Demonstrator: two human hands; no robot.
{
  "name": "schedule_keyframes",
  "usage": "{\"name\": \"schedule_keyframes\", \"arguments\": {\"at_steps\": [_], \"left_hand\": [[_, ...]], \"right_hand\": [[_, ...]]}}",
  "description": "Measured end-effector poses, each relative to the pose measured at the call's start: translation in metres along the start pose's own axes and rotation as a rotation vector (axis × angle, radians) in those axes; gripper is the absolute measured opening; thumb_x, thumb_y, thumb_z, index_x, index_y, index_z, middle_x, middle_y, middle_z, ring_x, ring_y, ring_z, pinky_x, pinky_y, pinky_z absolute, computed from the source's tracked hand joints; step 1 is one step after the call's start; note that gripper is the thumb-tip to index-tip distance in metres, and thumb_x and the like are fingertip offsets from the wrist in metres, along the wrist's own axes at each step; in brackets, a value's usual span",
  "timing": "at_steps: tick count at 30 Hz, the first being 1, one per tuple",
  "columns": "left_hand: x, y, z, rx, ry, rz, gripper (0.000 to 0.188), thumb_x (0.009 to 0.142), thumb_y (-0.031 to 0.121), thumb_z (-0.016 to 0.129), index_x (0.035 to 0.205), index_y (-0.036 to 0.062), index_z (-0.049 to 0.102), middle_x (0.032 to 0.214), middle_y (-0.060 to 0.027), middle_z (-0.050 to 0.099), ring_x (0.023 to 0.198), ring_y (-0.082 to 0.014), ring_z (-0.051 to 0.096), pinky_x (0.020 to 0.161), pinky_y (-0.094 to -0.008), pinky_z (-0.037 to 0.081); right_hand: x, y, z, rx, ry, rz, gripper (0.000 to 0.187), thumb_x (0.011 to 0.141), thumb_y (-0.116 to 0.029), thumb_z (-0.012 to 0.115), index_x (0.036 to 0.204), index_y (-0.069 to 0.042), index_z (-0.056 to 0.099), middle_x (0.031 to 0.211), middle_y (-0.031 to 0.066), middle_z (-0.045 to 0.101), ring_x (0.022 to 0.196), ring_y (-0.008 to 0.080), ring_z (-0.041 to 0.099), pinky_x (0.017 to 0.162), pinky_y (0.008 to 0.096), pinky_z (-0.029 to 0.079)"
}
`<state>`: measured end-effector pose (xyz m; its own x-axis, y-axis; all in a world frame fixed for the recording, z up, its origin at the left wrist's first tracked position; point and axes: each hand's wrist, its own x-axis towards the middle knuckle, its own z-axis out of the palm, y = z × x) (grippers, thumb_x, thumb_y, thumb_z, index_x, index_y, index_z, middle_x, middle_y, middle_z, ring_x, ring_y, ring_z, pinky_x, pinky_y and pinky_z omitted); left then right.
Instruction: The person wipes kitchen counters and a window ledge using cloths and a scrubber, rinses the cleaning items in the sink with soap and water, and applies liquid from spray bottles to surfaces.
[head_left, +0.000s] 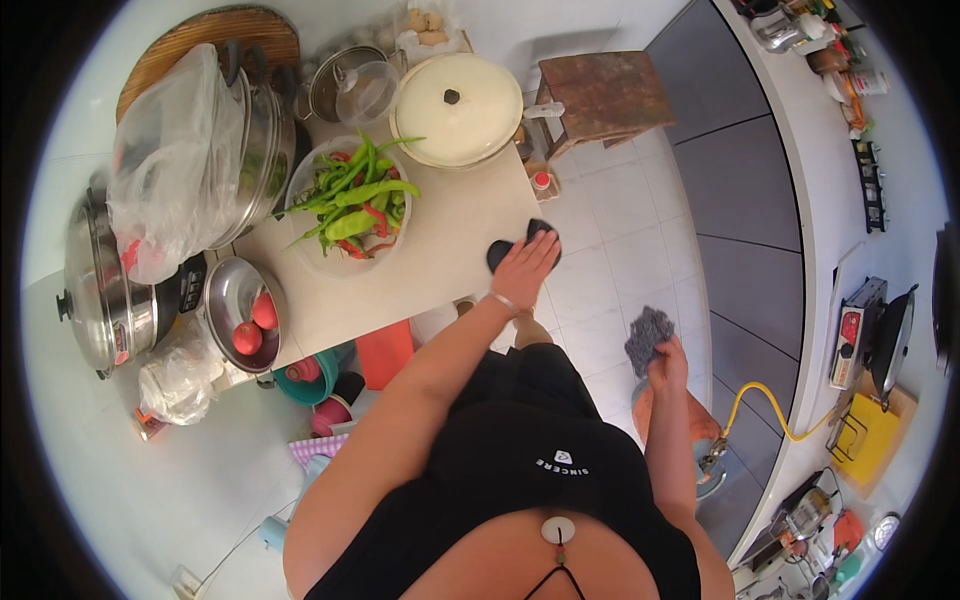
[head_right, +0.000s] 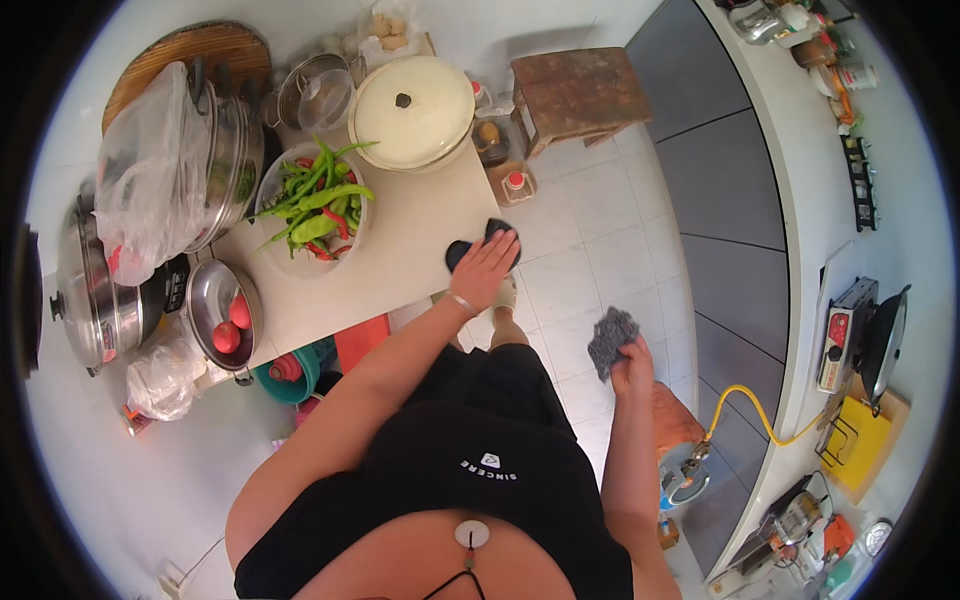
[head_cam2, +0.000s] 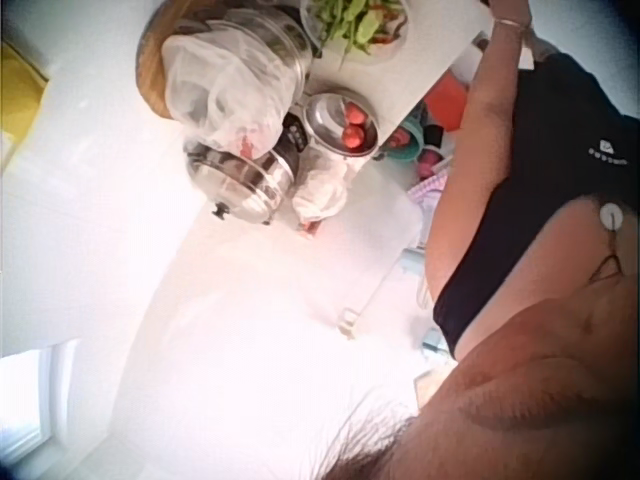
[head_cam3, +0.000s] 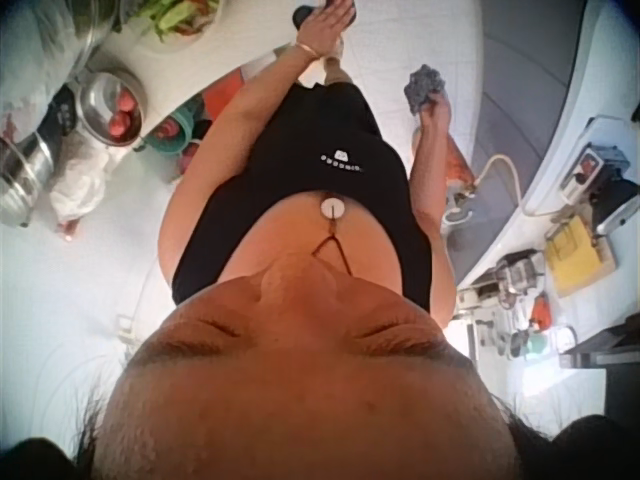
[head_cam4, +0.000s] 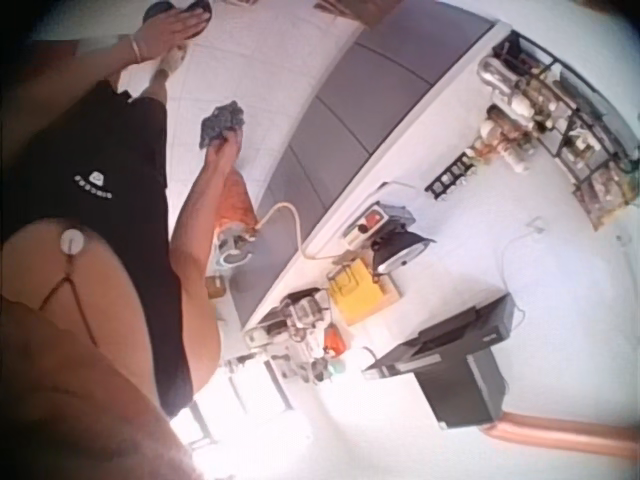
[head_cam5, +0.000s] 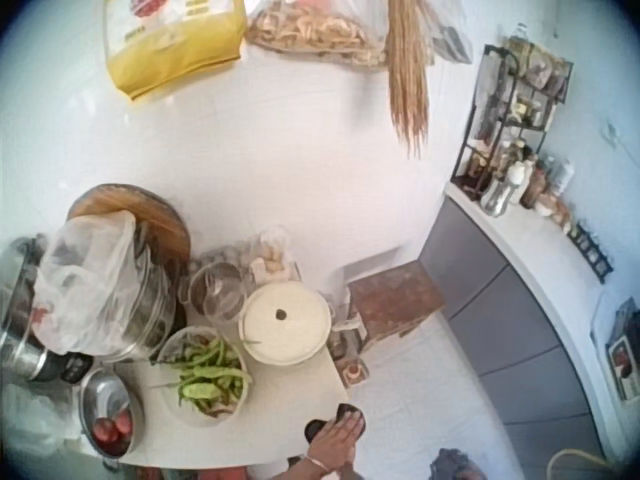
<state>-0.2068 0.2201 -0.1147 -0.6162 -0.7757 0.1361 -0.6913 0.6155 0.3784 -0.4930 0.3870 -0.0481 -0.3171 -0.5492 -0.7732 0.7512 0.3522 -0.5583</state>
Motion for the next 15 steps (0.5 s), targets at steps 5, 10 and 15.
{"name": "schedule_keyframes", "arguments": {"at_steps": [5,10,15], "left_hand": [[-0.079,-0.035,-0.036,0.046,-0.126,-0.041,0.057,0.079,0.006,0.046,0.135,0.009,0.04,0.143,-0.0058,0.036,0.132,-0.0186,0.034,0.106,-0.0392,0.028],[-0.072,-0.022,-0.025,-0.037,-0.071,-0.142,0.061,0.076,0.009,0.052,0.135,0.008,0.038,0.144,-0.0079,0.035,0.133,-0.0229,0.032,0.107,-0.0417,0.026],[-0.104,-0.04,-0.039,0.048,-0.05,-0.24,0.06,0.079,0.014,0.055,0.136,0.0088,0.037,0.145,-0.0088,0.033,0.133,-0.0235,0.032,0.108,-0.0426,0.026]], "right_hand": [[0.027,-0.009,0.044,-0.012,-0.077,0.026,0.05,0.07,0.006,0.041,0.119,-0.001,0.051,0.111,0.0147,0.058,0.105,0.0295,0.055,0.092,0.0405,0.044],[0.041,-0.01,0.078,0.035,-0.335,0.123,0.054,0.069,0.004,0.042,0.122,-0.001,0.048,0.121,0.0181,0.053,0.112,0.0346,0.051,0.097,0.0494,0.04],[0.029,-0.009,0.095,0.042,-0.38,0.204,0.065,0.065,0.002,0.041,0.131,-0.002,0.041,0.128,0.0191,0.048,0.119,0.0371,0.046,0.096,0.0545,0.039]]}}
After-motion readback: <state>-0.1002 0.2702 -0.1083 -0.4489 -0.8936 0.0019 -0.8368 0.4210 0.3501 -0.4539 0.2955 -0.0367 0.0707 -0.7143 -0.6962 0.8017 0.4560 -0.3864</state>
